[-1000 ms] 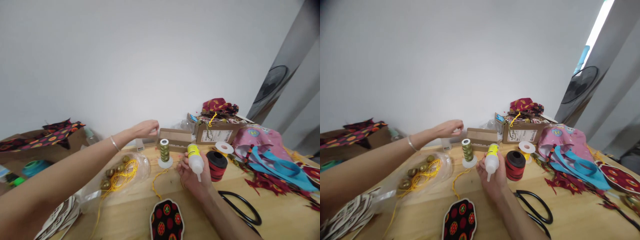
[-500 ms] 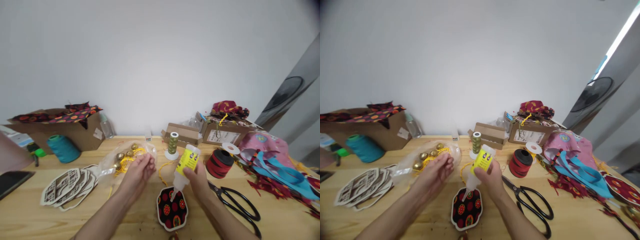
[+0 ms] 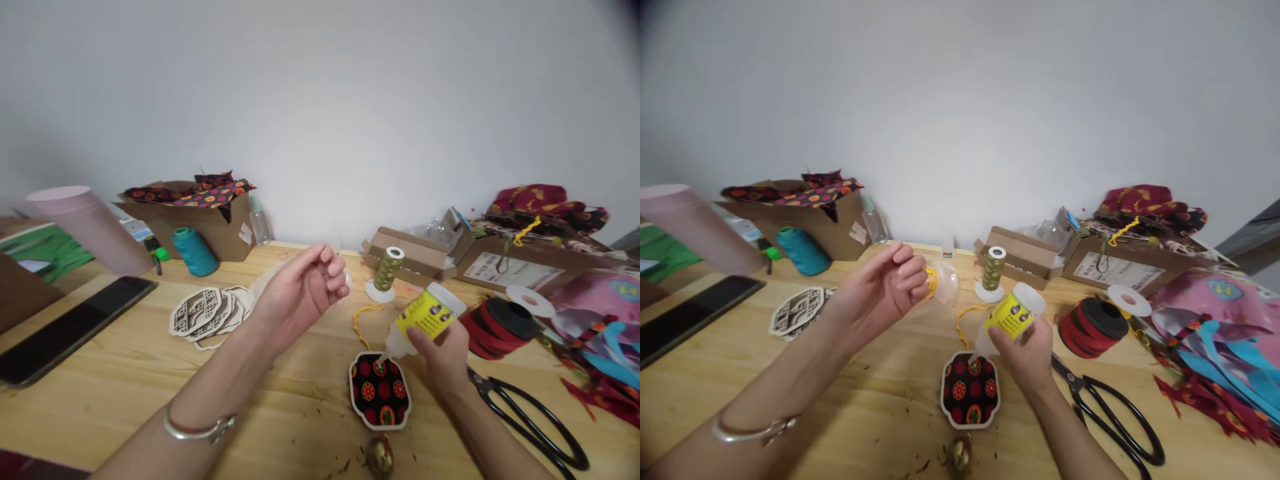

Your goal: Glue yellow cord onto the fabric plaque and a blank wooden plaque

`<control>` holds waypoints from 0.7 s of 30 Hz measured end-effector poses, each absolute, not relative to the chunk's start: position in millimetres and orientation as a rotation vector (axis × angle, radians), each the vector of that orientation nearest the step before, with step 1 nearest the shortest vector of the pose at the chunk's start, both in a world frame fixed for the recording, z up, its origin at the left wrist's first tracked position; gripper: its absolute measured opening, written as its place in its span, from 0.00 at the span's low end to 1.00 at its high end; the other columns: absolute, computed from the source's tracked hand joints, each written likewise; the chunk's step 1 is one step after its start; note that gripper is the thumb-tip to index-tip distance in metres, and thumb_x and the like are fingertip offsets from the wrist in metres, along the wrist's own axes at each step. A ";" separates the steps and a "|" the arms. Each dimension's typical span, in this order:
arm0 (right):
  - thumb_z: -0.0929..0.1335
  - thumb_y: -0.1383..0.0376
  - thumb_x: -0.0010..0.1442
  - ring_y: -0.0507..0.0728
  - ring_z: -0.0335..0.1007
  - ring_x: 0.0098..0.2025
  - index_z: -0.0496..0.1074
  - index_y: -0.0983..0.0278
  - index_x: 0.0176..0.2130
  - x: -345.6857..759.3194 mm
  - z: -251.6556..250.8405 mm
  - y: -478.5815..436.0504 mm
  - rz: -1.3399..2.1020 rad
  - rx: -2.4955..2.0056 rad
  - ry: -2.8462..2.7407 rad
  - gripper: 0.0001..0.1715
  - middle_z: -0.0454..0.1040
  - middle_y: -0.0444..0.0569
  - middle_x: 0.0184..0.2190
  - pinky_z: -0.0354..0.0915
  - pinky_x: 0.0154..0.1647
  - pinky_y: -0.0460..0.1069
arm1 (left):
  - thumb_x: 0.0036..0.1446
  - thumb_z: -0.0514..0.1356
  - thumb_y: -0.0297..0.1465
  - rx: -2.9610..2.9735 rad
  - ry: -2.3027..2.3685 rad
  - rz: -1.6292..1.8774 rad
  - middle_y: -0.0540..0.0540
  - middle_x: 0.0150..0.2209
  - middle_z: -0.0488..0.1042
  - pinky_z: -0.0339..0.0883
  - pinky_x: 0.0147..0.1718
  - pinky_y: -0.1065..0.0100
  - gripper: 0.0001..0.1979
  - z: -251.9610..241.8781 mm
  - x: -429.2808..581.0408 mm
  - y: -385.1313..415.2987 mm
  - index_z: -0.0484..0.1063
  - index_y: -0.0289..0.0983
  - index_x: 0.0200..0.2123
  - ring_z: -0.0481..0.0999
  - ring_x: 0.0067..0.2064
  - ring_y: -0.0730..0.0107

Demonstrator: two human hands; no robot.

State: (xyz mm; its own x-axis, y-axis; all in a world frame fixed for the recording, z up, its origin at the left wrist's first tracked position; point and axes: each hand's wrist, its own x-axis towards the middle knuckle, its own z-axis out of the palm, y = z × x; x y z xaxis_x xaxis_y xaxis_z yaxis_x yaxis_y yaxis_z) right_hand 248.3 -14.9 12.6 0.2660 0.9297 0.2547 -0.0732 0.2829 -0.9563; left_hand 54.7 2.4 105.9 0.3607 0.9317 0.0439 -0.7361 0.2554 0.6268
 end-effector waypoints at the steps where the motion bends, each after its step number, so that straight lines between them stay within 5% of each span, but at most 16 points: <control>1: 0.75 0.62 0.34 0.55 0.69 0.18 0.69 0.64 0.22 249.7 11.9 -13.6 0.868 -1.047 -1.049 0.14 0.75 0.46 0.17 0.66 0.17 0.48 | 0.64 0.42 0.28 0.646 0.349 1.153 0.51 0.21 0.62 0.65 0.24 0.73 0.19 108.9 55.1 -2.0 0.64 0.34 0.23 0.63 0.21 0.78; 21: 0.74 0.57 0.35 0.57 0.71 0.29 0.66 0.64 0.26 249.2 24.3 -10.0 0.818 -0.895 -0.856 0.20 0.75 0.47 0.24 0.67 0.31 0.52 | 0.63 0.47 0.24 0.288 0.666 1.257 0.46 0.25 0.73 0.74 0.32 0.71 0.14 154.8 49.1 -37.3 0.68 0.31 0.28 0.76 0.30 0.74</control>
State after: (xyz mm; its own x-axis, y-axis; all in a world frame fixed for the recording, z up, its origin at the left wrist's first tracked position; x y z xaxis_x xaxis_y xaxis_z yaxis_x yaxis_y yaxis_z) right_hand 249.2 -10.0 24.3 0.4189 0.8667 0.2711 -0.2315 0.3905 -0.8910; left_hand 49.1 -37.3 154.8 0.1536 0.9402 -0.3040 -0.7800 0.3042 0.5468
